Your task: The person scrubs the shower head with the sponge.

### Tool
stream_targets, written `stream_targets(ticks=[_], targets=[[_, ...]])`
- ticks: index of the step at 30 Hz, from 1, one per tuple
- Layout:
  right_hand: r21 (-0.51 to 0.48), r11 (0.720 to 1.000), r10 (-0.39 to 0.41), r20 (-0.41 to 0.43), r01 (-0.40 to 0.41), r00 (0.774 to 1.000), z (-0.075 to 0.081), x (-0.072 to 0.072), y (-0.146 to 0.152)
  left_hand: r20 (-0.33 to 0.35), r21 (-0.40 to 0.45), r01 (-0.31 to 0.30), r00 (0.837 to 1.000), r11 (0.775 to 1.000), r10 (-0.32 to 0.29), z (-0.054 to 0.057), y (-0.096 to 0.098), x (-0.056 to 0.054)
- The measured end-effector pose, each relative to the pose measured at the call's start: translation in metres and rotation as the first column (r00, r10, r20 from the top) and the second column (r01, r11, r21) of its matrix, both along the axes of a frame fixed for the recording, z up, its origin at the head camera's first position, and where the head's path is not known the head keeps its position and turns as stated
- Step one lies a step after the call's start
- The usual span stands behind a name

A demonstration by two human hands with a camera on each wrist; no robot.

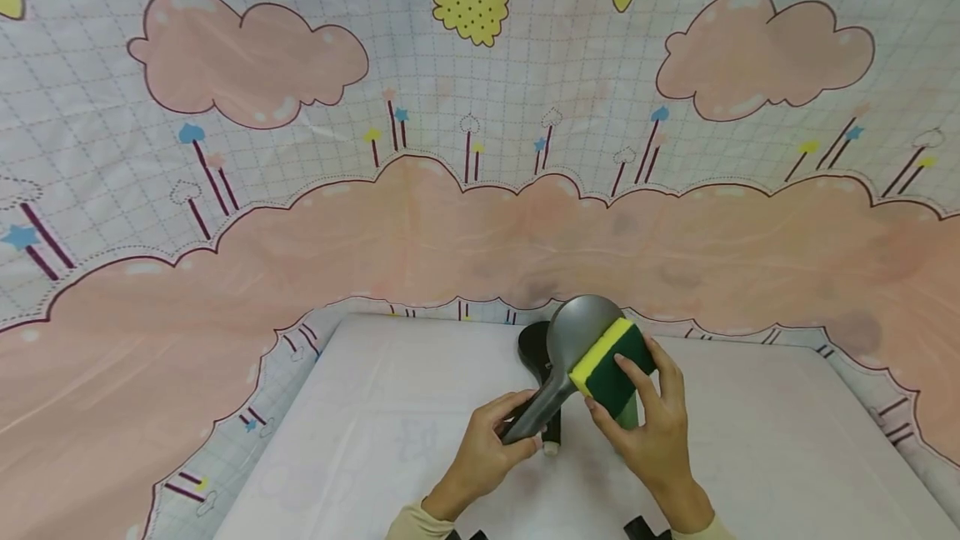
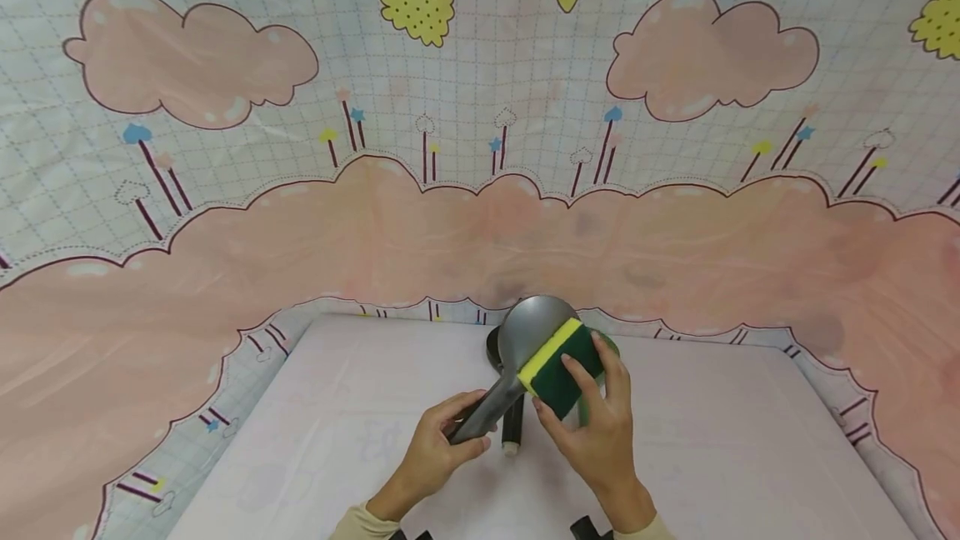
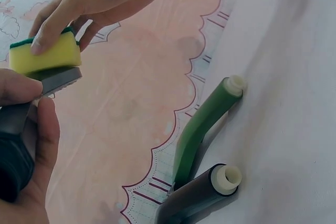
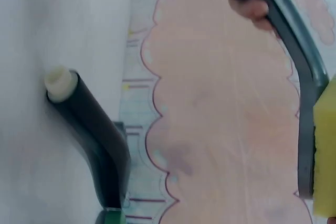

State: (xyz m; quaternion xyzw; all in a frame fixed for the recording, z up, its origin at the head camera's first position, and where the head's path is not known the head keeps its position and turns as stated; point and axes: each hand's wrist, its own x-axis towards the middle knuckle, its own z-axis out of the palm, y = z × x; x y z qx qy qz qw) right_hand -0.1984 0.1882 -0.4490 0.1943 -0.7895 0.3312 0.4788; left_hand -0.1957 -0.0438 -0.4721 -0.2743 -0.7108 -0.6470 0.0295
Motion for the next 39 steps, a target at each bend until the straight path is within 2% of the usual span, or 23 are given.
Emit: stream_targets(ticks=[4,9,15,21,29,39], targets=[[0.037,0.999,0.031,-0.015,-0.030,0.999,-0.002,0.003,-0.010,0.018,0.027,0.012,1.000,1.000,-0.012,0.000,0.000,-0.001],[0.076,0.996,0.053,-0.016,-0.051,0.998,-0.006,0.007,-0.022,0.086,0.035,0.007,0.996,0.999,-0.010,0.003,-0.001,-0.001],[0.097,0.992,0.079,-0.043,-0.075,0.996,-0.007,0.008,-0.027,0.157,0.077,0.032,0.987,0.997,-0.044,0.004,-0.003,-0.001],[0.122,0.990,0.075,-0.076,-0.065,0.994,-0.003,0.005,-0.020,0.221,0.156,0.055,0.971,0.986,-0.089,0.005,-0.002,-0.002],[0.060,0.997,0.056,-0.100,-0.051,0.993,-0.001,-0.003,-0.005,0.305,0.234,0.041,0.945,0.971,-0.113,0.008,-0.003,-0.002],[-0.011,0.999,0.040,-0.073,-0.041,0.997,0.000,-0.006,0.004,0.336,0.271,0.062,0.929,0.961,-0.154,0.010,-0.003,-0.001]])
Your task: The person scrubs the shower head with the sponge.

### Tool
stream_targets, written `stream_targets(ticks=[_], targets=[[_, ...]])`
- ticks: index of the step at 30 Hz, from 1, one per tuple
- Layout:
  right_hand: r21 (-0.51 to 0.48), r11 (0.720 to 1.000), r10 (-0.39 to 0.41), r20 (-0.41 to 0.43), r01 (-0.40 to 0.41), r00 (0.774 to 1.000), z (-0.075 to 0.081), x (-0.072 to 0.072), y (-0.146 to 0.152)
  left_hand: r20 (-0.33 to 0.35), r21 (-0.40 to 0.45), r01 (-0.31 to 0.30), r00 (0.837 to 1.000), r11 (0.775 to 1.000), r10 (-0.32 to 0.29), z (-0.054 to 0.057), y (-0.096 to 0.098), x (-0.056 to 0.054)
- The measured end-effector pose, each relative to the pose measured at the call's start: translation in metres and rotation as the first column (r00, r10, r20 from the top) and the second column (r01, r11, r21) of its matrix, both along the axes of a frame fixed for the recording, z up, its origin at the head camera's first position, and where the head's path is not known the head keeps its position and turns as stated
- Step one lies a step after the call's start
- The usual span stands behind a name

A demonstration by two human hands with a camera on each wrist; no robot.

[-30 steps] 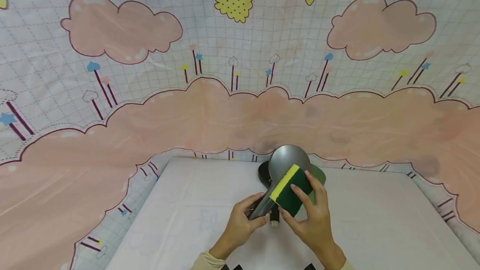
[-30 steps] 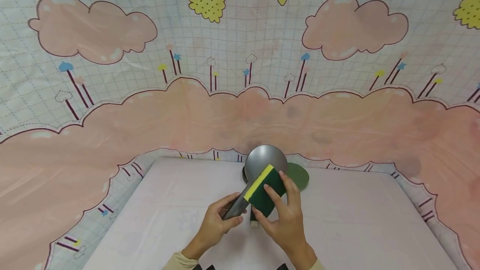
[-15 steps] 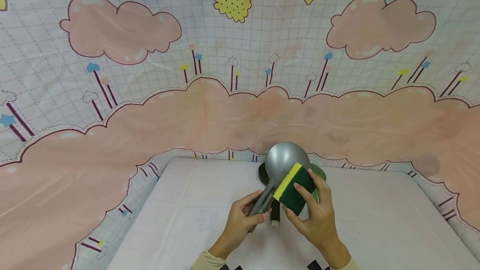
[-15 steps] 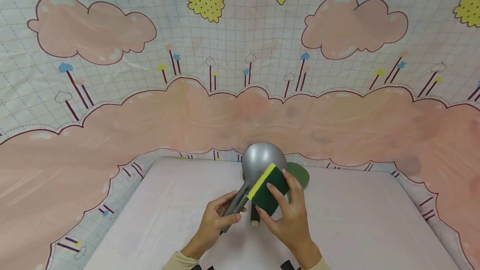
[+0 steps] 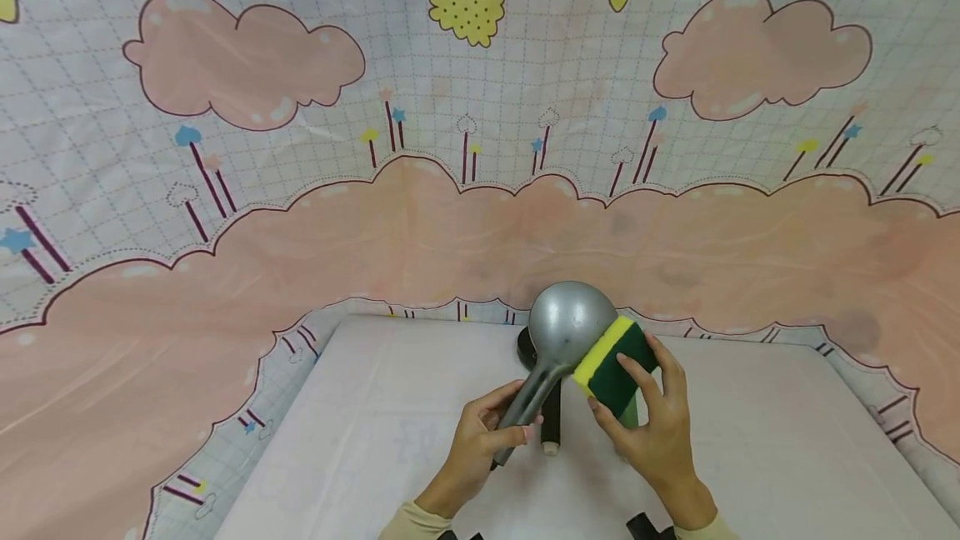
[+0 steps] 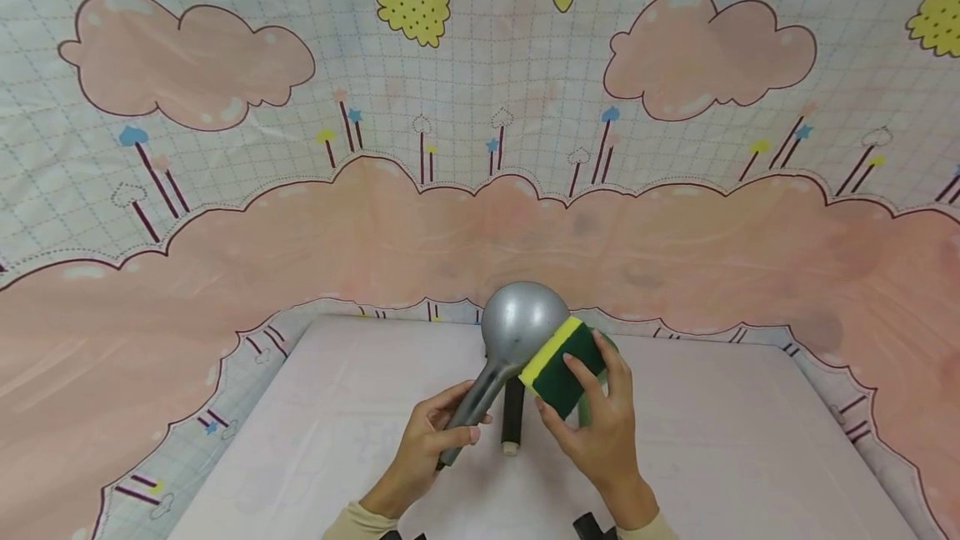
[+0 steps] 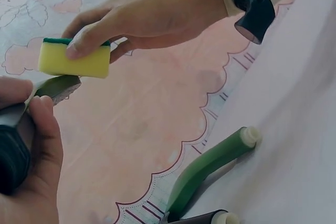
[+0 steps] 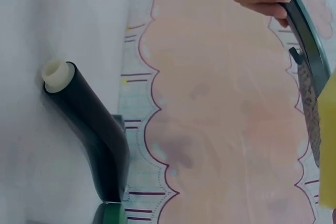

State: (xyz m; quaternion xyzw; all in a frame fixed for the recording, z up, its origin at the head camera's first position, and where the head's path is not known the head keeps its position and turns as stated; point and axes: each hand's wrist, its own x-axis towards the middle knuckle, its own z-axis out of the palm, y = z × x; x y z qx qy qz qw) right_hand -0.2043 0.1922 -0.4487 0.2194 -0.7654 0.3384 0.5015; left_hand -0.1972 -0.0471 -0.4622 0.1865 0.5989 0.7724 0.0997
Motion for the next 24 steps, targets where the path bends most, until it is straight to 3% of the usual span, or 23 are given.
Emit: stream_targets(ticks=[8,19,24], targets=[[-0.005,1.000,0.000,0.029,0.000,1.000,-0.001,0.002,-0.001,0.011,0.126,0.103,0.994,0.987,-0.105,0.001,-0.002,0.000],[0.036,0.999,0.017,0.022,-0.017,1.000,-0.004,0.005,-0.011,0.100,0.135,0.122,0.986,0.983,-0.136,0.002,-0.002,0.001],[0.060,0.998,0.026,0.025,-0.027,0.999,-0.006,0.010,-0.021,0.118,0.167,0.170,0.974,0.971,-0.191,0.002,-0.005,0.002]])
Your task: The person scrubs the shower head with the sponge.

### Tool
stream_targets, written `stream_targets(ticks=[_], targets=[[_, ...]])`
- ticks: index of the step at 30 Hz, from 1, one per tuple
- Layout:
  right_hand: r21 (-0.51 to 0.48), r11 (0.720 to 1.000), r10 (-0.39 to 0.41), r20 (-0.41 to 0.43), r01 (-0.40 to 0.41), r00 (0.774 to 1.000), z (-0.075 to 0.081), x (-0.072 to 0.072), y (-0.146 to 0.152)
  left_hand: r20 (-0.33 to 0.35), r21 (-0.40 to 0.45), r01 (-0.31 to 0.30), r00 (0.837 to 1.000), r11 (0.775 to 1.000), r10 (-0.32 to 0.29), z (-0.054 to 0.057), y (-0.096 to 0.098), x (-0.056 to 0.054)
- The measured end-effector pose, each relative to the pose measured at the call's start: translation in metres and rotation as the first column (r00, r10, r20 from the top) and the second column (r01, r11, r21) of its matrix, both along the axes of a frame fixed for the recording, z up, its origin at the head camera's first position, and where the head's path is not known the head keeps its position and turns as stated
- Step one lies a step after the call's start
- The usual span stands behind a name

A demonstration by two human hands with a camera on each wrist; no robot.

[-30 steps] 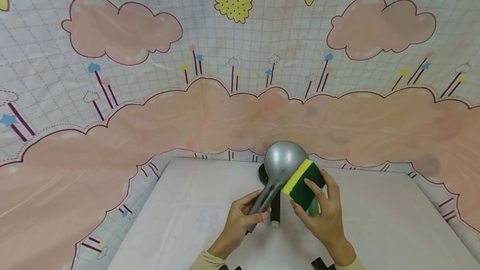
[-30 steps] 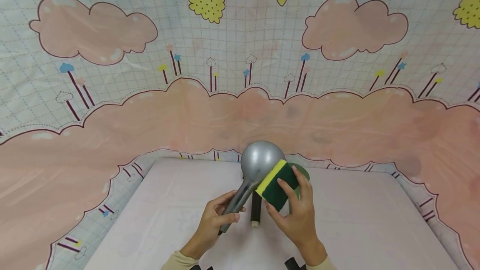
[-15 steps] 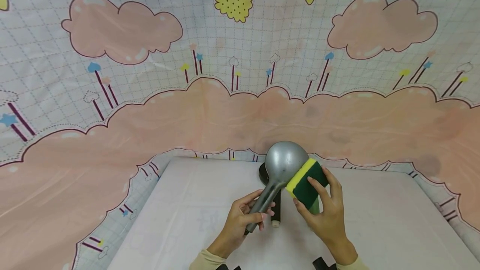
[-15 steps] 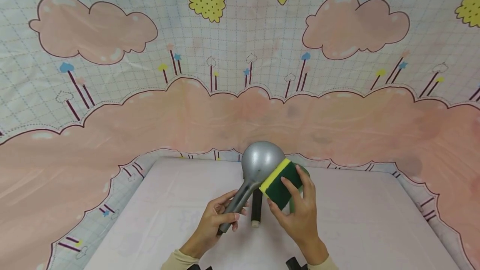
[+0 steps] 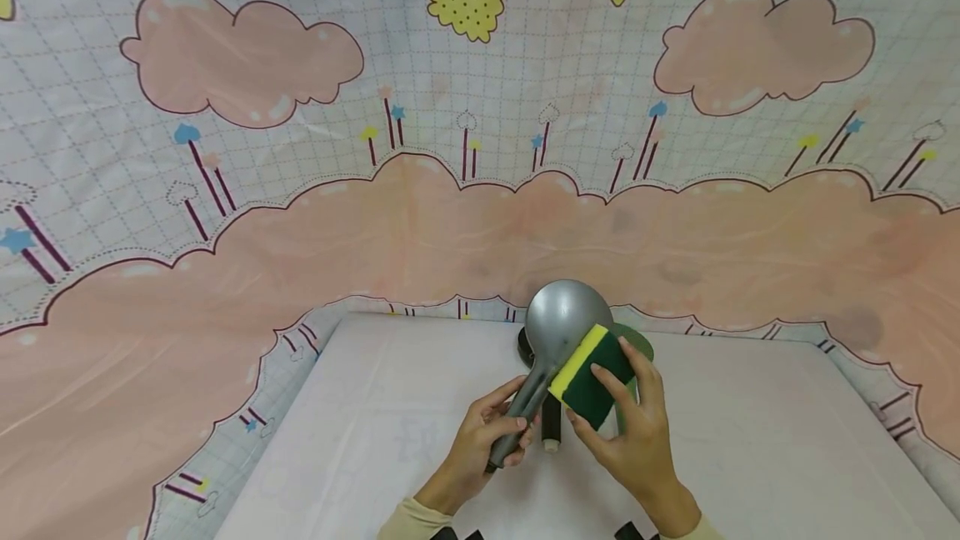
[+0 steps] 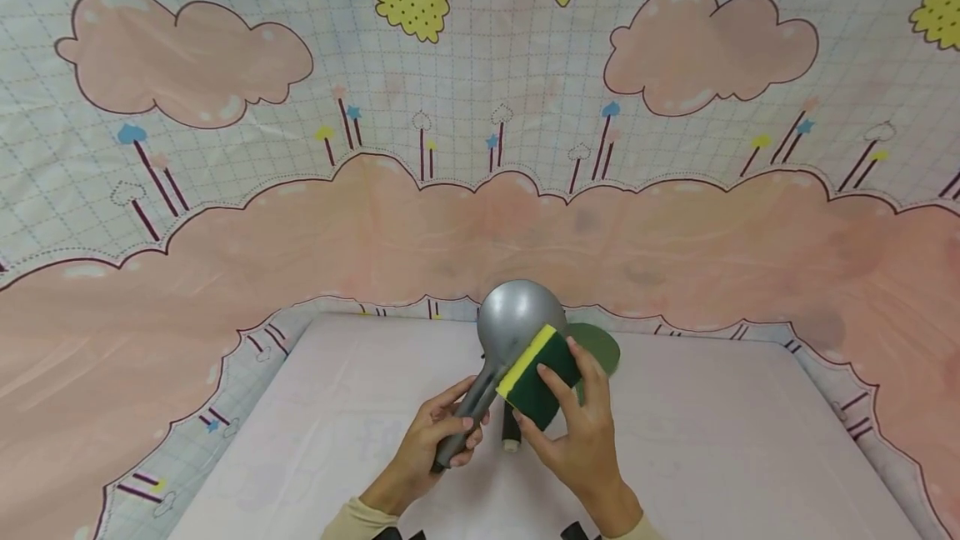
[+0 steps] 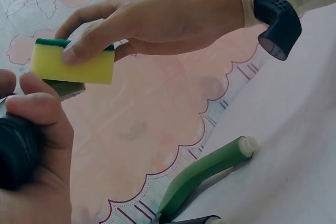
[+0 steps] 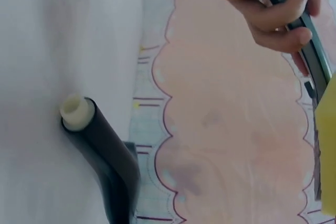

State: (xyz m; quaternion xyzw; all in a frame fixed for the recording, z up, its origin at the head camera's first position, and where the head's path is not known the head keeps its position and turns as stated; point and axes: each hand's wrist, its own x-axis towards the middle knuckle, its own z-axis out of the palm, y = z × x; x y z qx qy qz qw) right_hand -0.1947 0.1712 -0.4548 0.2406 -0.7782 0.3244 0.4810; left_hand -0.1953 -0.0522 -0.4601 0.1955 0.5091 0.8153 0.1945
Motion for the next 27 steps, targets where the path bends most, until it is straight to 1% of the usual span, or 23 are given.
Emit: stream_targets(ticks=[6,9,11,13,16,18,23,27], targets=[[0.040,0.998,0.050,-0.030,-0.049,0.998,-0.004,0.002,-0.010,0.031,0.026,0.070,0.997,0.997,-0.071,0.001,-0.003,-0.001],[0.050,0.998,0.049,-0.024,-0.048,0.999,-0.004,0.003,-0.011,0.058,0.035,0.096,0.994,0.995,-0.098,0.001,-0.003,-0.001],[0.048,0.998,0.045,-0.012,-0.044,0.999,-0.004,0.003,-0.009,0.074,0.045,0.105,0.991,0.993,-0.108,0.002,-0.002,0.000],[0.049,0.998,0.040,0.004,-0.040,0.999,-0.003,0.003,-0.007,0.077,0.054,0.109,0.991,0.993,-0.113,0.003,-0.002,0.000],[0.050,0.998,0.035,0.022,-0.036,0.999,-0.003,0.003,-0.004,0.057,0.073,0.112,0.992,0.991,-0.116,0.003,-0.002,0.000],[0.048,0.998,0.027,0.029,-0.029,0.999,-0.002,0.002,-0.002,0.030,0.075,0.113,0.993,0.991,-0.115,0.002,-0.002,0.000],[0.030,0.999,0.008,0.030,-0.009,1.000,0.001,0.000,0.003,-0.044,0.057,0.111,0.993,0.992,-0.109,-0.001,0.001,-0.001],[0.021,1.000,0.001,0.034,-0.001,0.999,0.002,0.000,0.005,-0.077,0.043,0.111,0.991,0.993,-0.108,-0.004,0.002,-0.001]])
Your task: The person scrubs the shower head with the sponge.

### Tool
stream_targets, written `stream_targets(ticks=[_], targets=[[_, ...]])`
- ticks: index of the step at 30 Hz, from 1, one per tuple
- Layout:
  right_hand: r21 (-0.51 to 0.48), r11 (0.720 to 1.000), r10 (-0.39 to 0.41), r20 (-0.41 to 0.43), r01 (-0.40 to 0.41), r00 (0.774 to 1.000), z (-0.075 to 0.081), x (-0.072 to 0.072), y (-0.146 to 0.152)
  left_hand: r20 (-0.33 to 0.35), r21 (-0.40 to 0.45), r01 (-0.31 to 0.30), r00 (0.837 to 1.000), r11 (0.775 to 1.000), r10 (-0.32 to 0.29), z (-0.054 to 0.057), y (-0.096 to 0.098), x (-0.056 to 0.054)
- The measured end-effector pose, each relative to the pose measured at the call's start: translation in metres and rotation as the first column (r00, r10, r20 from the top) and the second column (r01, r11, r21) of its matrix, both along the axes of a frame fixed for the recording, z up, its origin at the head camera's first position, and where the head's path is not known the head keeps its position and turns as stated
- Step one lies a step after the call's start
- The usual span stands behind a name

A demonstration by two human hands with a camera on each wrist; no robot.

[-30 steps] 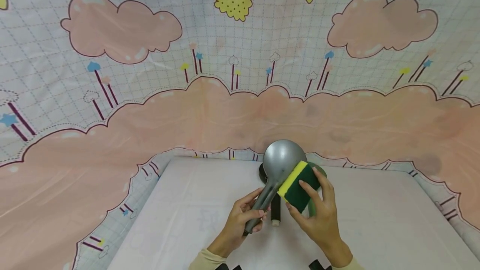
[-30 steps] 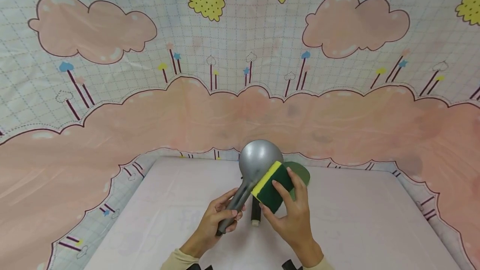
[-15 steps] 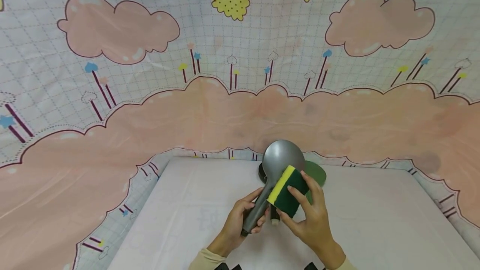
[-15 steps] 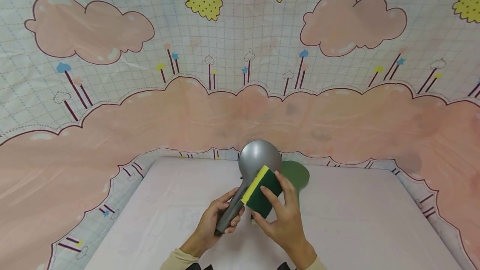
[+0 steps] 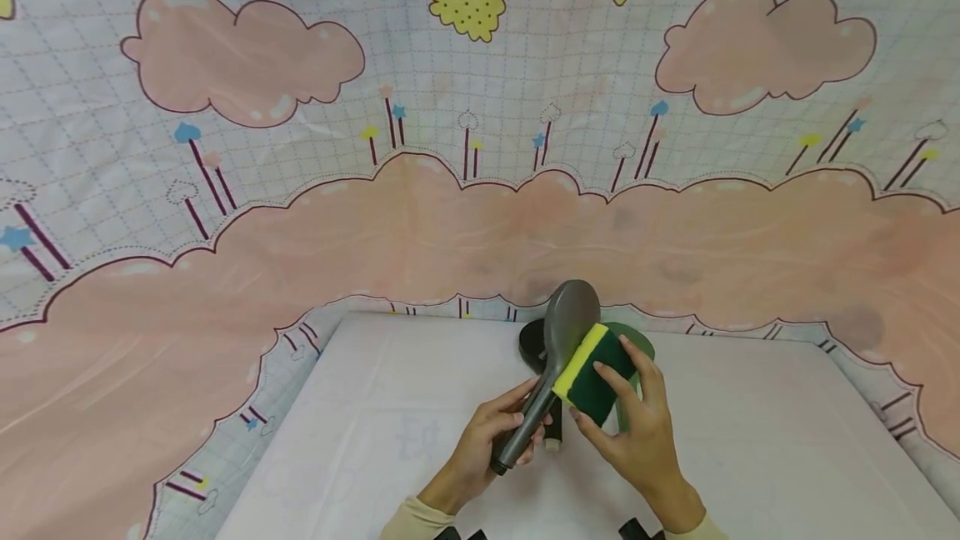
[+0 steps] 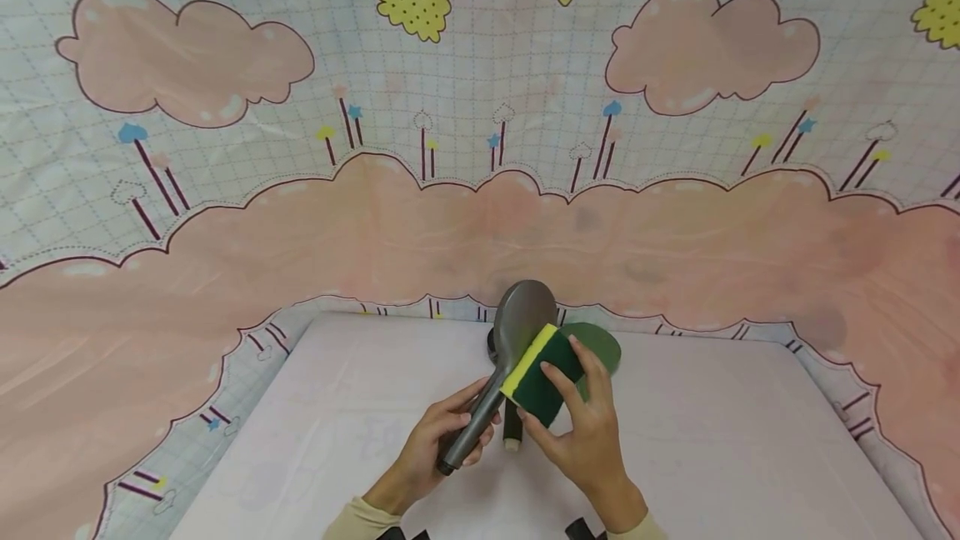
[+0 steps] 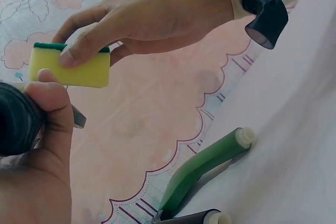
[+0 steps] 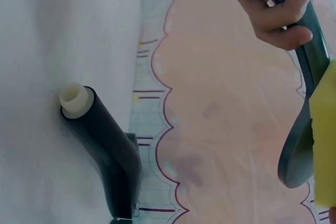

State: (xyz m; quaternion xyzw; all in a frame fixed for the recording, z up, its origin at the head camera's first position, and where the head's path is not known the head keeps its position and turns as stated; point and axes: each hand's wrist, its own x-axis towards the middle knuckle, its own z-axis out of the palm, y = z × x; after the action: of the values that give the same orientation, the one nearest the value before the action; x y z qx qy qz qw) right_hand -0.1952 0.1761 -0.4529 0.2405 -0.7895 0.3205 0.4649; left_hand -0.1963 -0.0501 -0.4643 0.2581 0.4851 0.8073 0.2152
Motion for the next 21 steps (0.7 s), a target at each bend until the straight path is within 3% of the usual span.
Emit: stream_targets(ticks=[11,21], targets=[[0.009,1.000,-0.008,0.153,0.006,0.988,-0.0035,0.0068,-0.0030,-0.044,-0.036,0.002,0.999,0.999,-0.004,-0.0022,-0.0005,-0.0011],[0.030,1.000,0.004,0.041,-0.005,0.999,-0.0021,0.0053,-0.0066,-0.065,-0.067,-0.018,0.998,0.998,0.014,-0.0006,-0.0011,-0.0026]])
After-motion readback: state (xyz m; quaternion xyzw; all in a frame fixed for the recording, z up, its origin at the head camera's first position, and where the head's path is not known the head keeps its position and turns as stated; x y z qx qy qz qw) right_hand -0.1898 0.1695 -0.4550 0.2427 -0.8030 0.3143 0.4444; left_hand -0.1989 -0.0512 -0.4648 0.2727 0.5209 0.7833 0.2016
